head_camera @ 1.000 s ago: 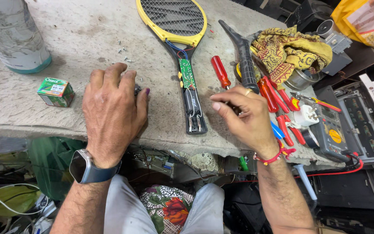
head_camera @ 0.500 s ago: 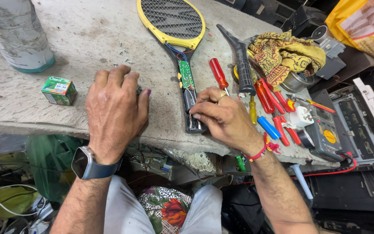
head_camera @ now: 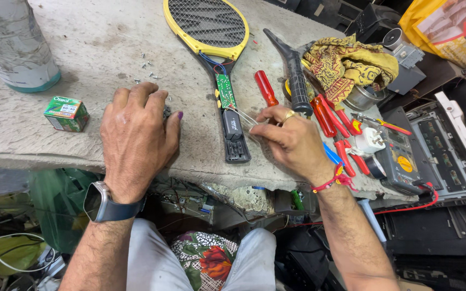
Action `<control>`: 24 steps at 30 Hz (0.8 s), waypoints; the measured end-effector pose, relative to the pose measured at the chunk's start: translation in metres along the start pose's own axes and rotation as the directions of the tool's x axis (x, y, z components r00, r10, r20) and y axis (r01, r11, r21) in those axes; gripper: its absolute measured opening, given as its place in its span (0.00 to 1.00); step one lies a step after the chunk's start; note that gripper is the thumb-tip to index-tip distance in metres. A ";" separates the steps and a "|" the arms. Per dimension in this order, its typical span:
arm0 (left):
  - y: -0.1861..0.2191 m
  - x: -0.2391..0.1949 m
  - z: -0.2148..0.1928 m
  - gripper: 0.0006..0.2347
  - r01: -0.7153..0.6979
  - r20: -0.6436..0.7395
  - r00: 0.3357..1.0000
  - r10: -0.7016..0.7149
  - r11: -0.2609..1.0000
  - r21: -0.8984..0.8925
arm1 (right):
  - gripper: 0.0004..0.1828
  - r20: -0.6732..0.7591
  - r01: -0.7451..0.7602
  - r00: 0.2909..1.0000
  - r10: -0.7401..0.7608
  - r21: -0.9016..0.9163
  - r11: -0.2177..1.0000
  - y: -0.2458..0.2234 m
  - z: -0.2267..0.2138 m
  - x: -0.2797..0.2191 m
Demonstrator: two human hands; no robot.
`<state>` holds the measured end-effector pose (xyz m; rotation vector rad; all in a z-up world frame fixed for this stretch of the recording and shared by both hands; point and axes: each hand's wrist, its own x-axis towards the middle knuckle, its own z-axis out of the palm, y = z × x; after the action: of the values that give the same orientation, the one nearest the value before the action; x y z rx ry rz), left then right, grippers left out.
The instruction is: The person disassembles an electric fly swatter by removing screws from the handle and head with a screwdriver. They open the handle to expose the internal circuit board and battery, then remove a small plastic component from the battery compartment.
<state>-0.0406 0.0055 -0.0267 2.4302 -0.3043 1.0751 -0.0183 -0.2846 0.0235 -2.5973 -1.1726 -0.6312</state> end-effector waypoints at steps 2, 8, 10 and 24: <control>0.000 0.000 0.000 0.16 -0.003 -0.007 1.000 0.003 1.000 0.000 | 0.10 0.013 0.023 1.000 -0.023 -0.041 0.999 -0.007 0.004 -0.003; 0.000 -0.001 -0.001 0.16 0.004 -0.007 1.000 -0.004 1.000 -0.029 | 0.11 -0.050 -0.031 0.998 0.046 0.274 0.961 -0.027 -0.009 -0.004; 0.001 0.000 -0.001 0.16 0.001 -0.015 1.000 -0.001 1.000 -0.029 | 0.08 0.016 0.013 1.000 -0.016 0.175 0.984 -0.034 -0.014 -0.003; 0.082 -0.084 0.000 0.12 0.483 0.402 0.770 -0.495 0.041 -0.875 | 0.09 -0.054 0.103 0.993 -0.105 -0.039 0.994 -0.057 -0.003 -0.007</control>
<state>-0.1279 -0.0647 -0.0631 1.1307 -0.0320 0.2995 -0.0661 -0.2534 0.0243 -2.5431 -1.2969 -0.7479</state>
